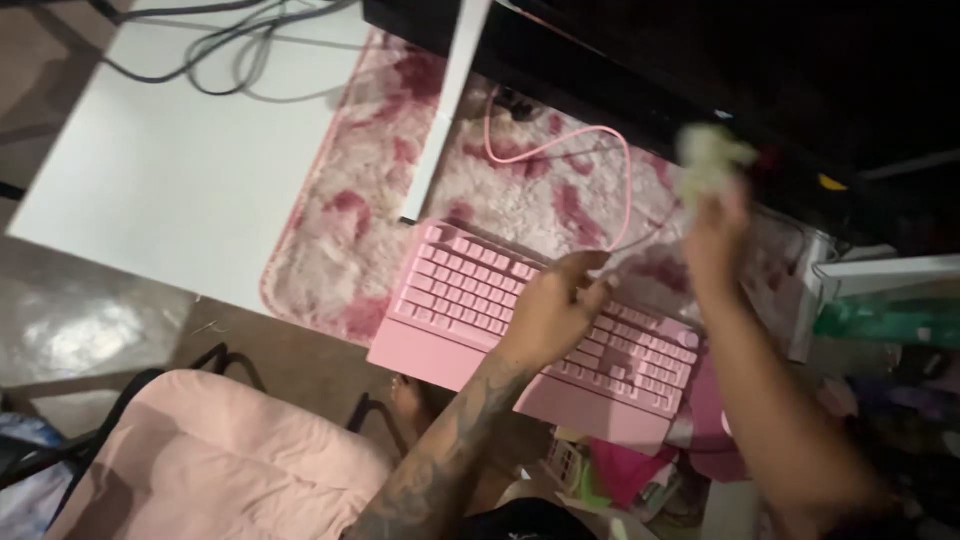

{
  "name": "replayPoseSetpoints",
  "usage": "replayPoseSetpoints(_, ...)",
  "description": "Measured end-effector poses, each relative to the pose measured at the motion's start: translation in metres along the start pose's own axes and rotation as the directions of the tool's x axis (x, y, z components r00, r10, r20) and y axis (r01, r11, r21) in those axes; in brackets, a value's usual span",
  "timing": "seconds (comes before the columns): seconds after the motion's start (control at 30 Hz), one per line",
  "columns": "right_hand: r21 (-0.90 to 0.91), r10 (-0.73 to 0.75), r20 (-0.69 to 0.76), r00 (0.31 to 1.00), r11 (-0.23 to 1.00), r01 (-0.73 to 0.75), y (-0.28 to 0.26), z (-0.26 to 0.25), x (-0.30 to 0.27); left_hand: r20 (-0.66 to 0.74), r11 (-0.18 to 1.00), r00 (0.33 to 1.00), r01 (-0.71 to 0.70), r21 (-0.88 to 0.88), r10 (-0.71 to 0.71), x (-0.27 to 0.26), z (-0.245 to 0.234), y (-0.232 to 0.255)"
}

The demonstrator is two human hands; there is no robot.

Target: The person cleans the surfaces of computer monitors using a cloth.

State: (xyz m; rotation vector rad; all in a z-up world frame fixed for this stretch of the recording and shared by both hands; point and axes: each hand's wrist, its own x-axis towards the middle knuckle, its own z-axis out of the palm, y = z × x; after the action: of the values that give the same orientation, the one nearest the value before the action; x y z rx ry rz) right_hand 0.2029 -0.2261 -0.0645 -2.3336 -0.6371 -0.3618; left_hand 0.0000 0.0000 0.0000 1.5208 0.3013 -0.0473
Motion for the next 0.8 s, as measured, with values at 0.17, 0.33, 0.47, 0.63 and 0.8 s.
replayPoseSetpoints(0.17,-0.284,-0.328,0.201,0.923,0.882,0.375,0.015,0.061,0.055,-0.077,0.970,0.974,-0.199,0.138,0.211,0.027,0.029,-0.005)
replayPoseSetpoints(0.33,-0.316,-0.334,0.277,0.901,0.854,0.414,0.015,0.055,0.062,-0.108,0.915,0.921,-0.349,0.200,0.375,0.035,0.048,-0.002)
replayPoseSetpoints(0.47,-0.471,-0.061,0.205,0.977,0.869,0.153,0.046,0.025,0.048,-0.062,0.967,0.969,-0.233,0.106,0.241,0.031,0.053,0.004)
replayPoseSetpoints(0.63,-0.630,-0.074,0.087,0.993,0.768,0.112,0.101,0.023,0.034,-0.080,0.967,0.967,-0.235,0.101,0.243,0.027,0.059,-0.002)
replayPoseSetpoints(0.8,-0.498,-0.138,0.211,0.968,0.837,0.227,0.100,0.075,0.059,-0.024,0.974,0.979,-0.200,0.104,0.203,0.031,0.072,-0.006)
